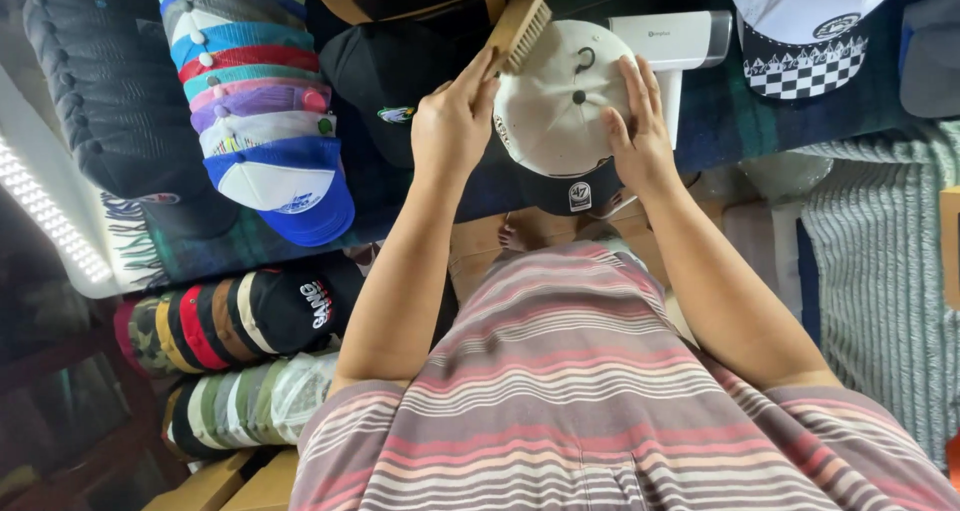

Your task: Cleaning and reshaping a white baseball cap using a brush and a hair dryer in a storage area.

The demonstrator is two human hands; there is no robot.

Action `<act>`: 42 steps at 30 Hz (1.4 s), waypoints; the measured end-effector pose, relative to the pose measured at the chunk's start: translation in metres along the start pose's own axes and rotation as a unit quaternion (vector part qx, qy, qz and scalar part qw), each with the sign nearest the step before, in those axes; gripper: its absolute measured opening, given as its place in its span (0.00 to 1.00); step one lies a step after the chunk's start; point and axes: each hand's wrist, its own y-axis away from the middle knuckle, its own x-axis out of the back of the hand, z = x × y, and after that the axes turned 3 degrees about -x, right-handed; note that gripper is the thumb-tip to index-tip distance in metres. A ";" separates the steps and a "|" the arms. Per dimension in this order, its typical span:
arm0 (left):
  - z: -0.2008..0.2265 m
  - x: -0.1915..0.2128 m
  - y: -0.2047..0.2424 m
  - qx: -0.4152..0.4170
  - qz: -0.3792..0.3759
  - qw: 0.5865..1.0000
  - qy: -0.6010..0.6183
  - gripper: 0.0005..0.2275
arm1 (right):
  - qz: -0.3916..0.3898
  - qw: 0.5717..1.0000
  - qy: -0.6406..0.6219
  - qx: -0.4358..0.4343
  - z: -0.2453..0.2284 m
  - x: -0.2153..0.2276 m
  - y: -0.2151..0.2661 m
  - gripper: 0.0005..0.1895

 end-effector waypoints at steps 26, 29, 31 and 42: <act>0.028 -0.010 0.047 0.488 -0.027 0.856 0.167 0.20 | -0.289 0.949 0.101 0.068 -0.015 0.067 -0.084 0.54; 0.066 -0.043 0.100 0.476 0.219 0.801 0.292 0.20 | -0.302 0.927 0.059 0.213 0.002 0.064 -0.108 0.44; 0.124 -0.059 0.116 0.535 0.238 0.768 0.259 0.19 | -0.286 0.904 0.040 0.314 -0.005 0.051 -0.127 0.32; 0.225 -0.205 0.228 0.367 0.245 0.893 -0.085 0.18 | -0.232 0.822 0.124 0.505 -0.034 -0.001 -0.132 0.13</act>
